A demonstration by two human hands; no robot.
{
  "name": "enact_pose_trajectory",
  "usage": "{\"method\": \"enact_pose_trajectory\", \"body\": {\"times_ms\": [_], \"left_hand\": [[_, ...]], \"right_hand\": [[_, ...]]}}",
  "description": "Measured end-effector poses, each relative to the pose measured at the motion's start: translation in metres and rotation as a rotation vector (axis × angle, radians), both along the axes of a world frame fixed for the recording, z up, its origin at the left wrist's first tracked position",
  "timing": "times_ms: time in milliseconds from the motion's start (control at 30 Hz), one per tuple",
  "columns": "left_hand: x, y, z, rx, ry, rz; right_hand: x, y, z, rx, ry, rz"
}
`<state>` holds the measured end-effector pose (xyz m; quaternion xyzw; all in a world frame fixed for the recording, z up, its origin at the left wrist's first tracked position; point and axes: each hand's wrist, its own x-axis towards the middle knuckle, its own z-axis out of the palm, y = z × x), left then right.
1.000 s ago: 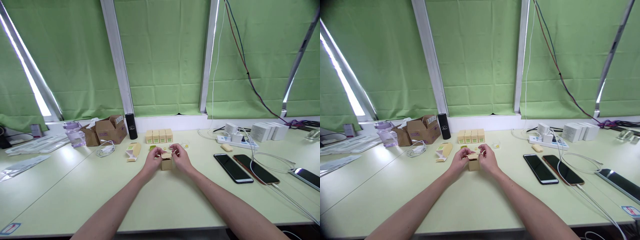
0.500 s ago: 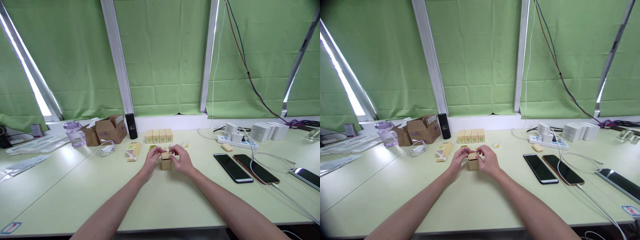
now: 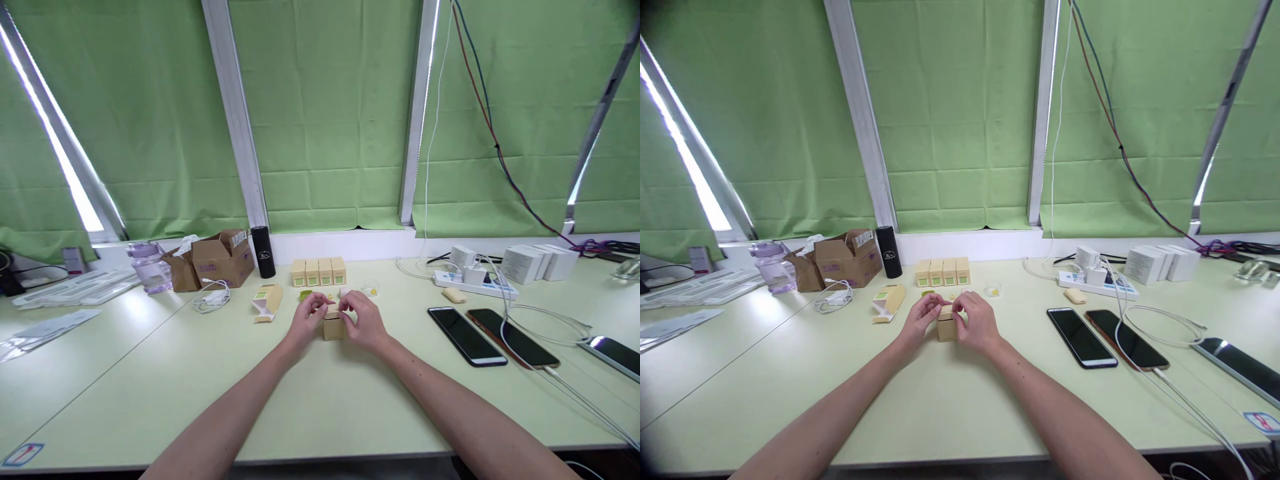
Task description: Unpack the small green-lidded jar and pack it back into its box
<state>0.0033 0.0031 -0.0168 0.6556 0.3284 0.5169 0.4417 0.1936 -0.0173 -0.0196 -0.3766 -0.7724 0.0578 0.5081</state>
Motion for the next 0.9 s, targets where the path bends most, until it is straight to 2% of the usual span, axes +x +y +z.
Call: {"method": "enact_pose_trajectory", "body": {"times_ms": [900], "left_hand": [[0.0019,-0.0053,0.0055,0.013,0.045,0.019]], "right_hand": [[0.0028,0.0019,-0.0016,0.043,-0.061,0.033]]}}
